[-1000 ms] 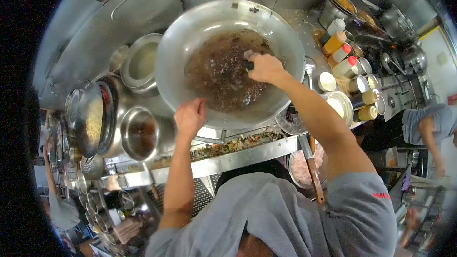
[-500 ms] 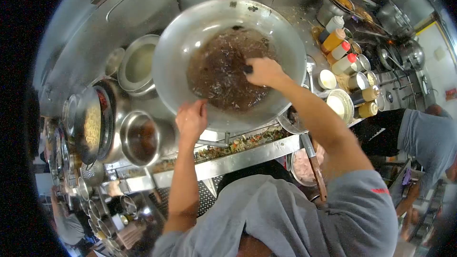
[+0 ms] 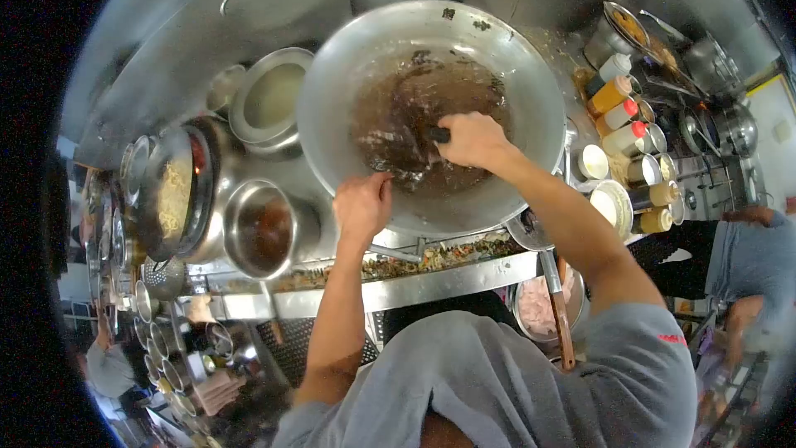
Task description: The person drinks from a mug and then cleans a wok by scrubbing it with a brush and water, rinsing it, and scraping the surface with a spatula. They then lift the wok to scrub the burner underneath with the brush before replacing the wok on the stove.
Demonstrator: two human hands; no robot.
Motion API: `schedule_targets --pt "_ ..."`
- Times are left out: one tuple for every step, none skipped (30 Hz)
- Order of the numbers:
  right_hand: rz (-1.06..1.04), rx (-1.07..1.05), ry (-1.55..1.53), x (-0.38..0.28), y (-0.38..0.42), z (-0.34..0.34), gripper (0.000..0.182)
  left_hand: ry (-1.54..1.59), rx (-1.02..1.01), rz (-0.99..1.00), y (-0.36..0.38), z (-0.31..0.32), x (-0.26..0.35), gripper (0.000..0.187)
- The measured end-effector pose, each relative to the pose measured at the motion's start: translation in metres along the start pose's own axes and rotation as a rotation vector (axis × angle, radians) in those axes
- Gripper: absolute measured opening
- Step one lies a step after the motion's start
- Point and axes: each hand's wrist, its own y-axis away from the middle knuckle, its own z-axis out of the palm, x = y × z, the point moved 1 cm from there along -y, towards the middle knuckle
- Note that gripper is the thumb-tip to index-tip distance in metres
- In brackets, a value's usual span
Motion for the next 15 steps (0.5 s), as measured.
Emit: schedule_targets --pt "0.003 0.0 -0.007 -0.004 -0.016 0.002 0.052 -0.016 -0.03 -0.002 0.002 -0.001 0.002 0.013" --pt "0.047 0.029 -0.104 -0.005 -0.042 0.0 0.052 -0.017 -0.034 0.005 0.003 -0.001 0.002 0.013" --pt "0.094 0.059 -0.201 -0.006 -0.055 0.002 0.052 -0.001 -0.04 -0.006 0.004 0.0 0.001 0.012" --pt "0.101 0.063 -0.203 -0.009 -0.055 0.01 0.052 0.017 -0.045 -0.017 0.005 0.0 0.002 0.011" --pt "0.085 0.081 -0.225 -0.013 -0.058 0.014 0.052 0.019 -0.036 -0.01 0.002 0.0 0.004 0.011" --pt "0.067 0.096 -0.248 -0.015 -0.057 0.016 0.053 0.013 -0.041 -0.005 0.003 -0.002 0.005 0.011" --pt "0.029 0.104 -0.108 -0.018 -0.043 0.017 0.052 0.006 -0.051 -0.005 0.005 -0.003 0.004 0.011" --pt "-0.009 0.026 -0.045 -0.015 -0.023 0.015 0.052 0.002 -0.041 -0.006 0.005 -0.003 0.004 0.011" --pt "-0.046 -0.052 0.013 -0.012 -0.005 0.009 0.052 -0.001 -0.037 -0.007 0.006 -0.001 0.003 0.012" --pt "-0.053 -0.048 0.008 -0.01 -0.001 0.003 0.052 -0.005 -0.037 -0.008 0.006 0.0 0.001 0.013" --pt "-0.066 -0.072 0.103 -0.006 0.001 -0.005 0.052 -0.01 -0.027 -0.01 0.005 0.0 0.0 0.013" --pt "-0.077 -0.095 0.198 -0.005 -0.001 -0.008 0.051 -0.003 -0.027 -0.005 0.005 0.001 0.0 0.013" --pt "-0.077 -0.092 0.193 -0.004 -0.018 -0.01 0.051 0.004 -0.034 0.005 0.005 0.002 0.0 0.012" --pt "-0.012 -0.012 0.087 -0.001 -0.05 -0.014 0.052 0.001 -0.035 0.009 0.004 0.004 -0.001 0.012" --pt "0.053 0.064 -0.019 0.0 -0.069 -0.009 0.052 0.025 -0.038 0.005 0.006 0.006 -0.003 0.012"
